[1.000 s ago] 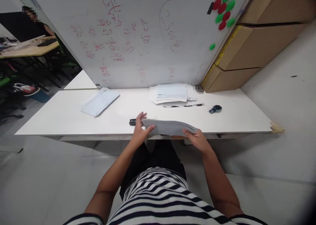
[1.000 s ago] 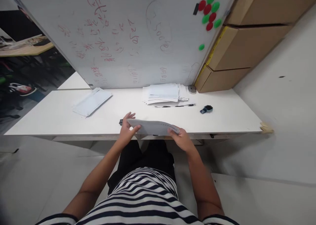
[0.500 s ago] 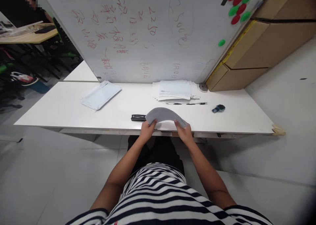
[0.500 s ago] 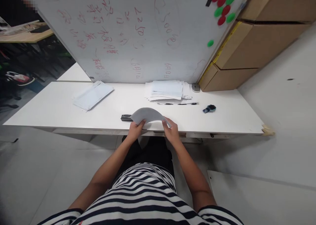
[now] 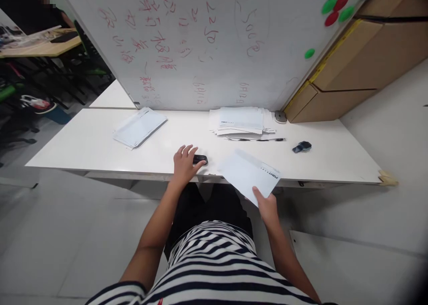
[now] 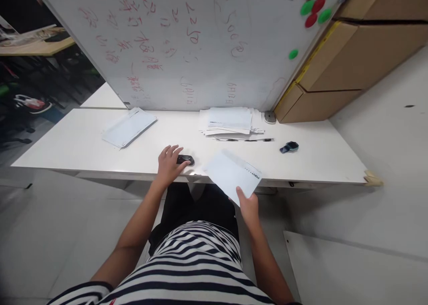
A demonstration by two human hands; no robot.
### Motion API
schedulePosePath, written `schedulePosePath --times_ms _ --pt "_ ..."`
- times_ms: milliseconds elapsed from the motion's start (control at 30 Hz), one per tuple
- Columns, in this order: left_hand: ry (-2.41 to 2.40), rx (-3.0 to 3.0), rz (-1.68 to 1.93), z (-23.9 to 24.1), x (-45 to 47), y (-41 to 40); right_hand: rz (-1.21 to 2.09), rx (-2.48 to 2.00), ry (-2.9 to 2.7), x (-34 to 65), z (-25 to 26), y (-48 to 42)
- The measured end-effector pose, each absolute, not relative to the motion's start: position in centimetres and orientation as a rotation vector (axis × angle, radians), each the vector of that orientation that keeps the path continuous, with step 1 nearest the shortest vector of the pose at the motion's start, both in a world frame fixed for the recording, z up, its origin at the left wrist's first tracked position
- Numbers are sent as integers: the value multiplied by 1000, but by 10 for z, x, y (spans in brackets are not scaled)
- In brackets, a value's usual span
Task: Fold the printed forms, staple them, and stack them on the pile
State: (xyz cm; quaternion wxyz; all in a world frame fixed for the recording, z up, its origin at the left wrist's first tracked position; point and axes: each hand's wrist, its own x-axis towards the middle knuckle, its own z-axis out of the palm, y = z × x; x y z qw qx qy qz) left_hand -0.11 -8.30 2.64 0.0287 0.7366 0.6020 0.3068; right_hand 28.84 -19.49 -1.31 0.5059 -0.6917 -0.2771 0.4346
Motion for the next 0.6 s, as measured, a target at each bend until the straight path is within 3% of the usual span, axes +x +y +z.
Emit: schedulePosePath --times_ms 100,233,600 --pt "1807 2367 691 12 -17 -61 1288 -1496 -622 287 -8 -188" --pt "1788 2340 735 -1 -24 -54 1464 -1420 -682 281 1 -178" --pt "1665 2284 678 8 -24 -62 1577 -1400 -871 256 -1 -161"
